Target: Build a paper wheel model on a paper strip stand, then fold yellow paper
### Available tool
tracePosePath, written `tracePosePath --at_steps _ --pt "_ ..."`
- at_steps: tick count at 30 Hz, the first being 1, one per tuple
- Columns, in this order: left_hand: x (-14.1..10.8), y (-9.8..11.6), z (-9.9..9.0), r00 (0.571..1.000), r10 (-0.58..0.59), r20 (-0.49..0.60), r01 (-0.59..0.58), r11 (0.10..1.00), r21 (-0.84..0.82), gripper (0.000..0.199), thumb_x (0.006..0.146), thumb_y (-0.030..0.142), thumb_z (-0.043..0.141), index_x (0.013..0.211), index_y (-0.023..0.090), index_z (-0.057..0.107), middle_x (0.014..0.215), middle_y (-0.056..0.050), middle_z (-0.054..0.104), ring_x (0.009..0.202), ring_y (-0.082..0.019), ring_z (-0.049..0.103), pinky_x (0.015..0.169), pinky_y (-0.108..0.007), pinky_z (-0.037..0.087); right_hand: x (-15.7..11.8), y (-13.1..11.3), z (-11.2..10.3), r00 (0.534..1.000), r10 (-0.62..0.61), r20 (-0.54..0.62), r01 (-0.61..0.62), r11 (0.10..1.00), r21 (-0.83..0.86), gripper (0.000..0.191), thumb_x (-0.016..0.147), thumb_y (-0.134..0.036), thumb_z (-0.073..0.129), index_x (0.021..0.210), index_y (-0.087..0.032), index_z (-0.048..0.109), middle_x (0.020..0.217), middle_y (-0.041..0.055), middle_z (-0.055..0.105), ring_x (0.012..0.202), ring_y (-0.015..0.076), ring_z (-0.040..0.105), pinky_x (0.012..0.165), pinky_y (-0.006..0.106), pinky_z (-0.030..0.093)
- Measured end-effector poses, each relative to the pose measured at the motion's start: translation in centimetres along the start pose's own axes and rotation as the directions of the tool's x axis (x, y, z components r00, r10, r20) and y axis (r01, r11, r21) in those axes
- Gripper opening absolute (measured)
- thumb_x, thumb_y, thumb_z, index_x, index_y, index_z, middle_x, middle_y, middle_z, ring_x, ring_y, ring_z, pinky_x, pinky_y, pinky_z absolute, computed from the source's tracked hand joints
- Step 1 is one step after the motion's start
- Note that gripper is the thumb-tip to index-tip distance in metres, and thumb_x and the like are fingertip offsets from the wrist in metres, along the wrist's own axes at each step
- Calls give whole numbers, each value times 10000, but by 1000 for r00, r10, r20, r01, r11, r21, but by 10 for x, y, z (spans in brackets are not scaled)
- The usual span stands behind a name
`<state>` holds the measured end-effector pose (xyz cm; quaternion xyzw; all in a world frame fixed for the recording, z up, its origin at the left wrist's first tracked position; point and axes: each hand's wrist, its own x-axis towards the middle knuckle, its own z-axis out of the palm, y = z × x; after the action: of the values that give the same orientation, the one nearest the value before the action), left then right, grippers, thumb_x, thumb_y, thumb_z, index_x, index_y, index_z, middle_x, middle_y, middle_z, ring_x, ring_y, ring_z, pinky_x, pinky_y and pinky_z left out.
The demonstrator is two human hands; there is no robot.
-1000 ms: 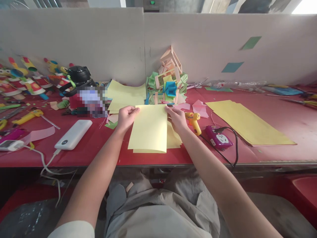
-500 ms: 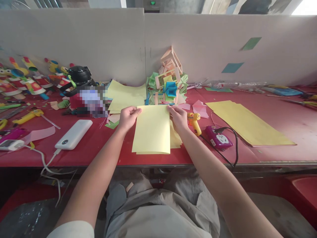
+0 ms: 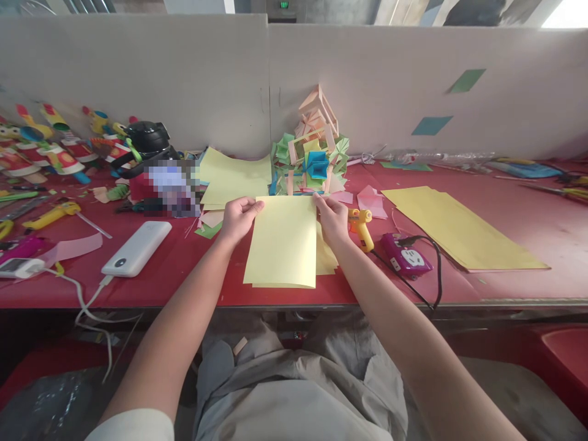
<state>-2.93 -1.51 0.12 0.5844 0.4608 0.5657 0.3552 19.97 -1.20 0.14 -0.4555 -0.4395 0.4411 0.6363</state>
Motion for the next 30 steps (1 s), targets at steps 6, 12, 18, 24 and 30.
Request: tracePosePath --at_steps 6,12,18,24,30 --pt "2 0 -4 996 53 -75 -50 998 44 343 757 456 755 644 163 617 563 26 535 543 -104 453 555 -244 342 -3 -4 -1 967 169 190 -174 985 9 428 658 -590 806 662 -196 640 688 42 658 681 186 656 625 304 549" --pt "3 0 -4 996 48 -74 -45 998 48 341 754 452 752 637 165 611 555 28 512 541 -103 432 551 -247 323 0 1 -3 977 121 174 -114 992 -51 405 638 -550 823 620 -187 643 656 28 639 603 148 606 606 294 542" --pt "3 2 -5 995 9 -102 -7 1000 15 345 728 467 757 641 165 615 592 9 563 552 -112 459 556 -250 356 1 2 -4 950 171 261 -157 985 -73 469 662 -624 800 636 -187 635 687 49 649 643 168 630 644 315 571" --pt "3 3 -7 991 54 -125 -47 997 62 344 730 449 750 607 171 588 536 33 480 528 -101 405 536 -250 309 1 2 -5 966 107 235 -73 986 -147 527 685 -661 770 551 -194 566 580 23 576 550 140 567 549 285 528" --pt "4 2 -8 988 30 -153 -26 999 22 316 729 432 750 630 166 612 556 24 524 530 -102 420 537 -247 324 0 2 -6 937 189 292 -139 973 -183 471 658 -618 801 606 -183 631 641 54 655 623 180 645 594 300 554"
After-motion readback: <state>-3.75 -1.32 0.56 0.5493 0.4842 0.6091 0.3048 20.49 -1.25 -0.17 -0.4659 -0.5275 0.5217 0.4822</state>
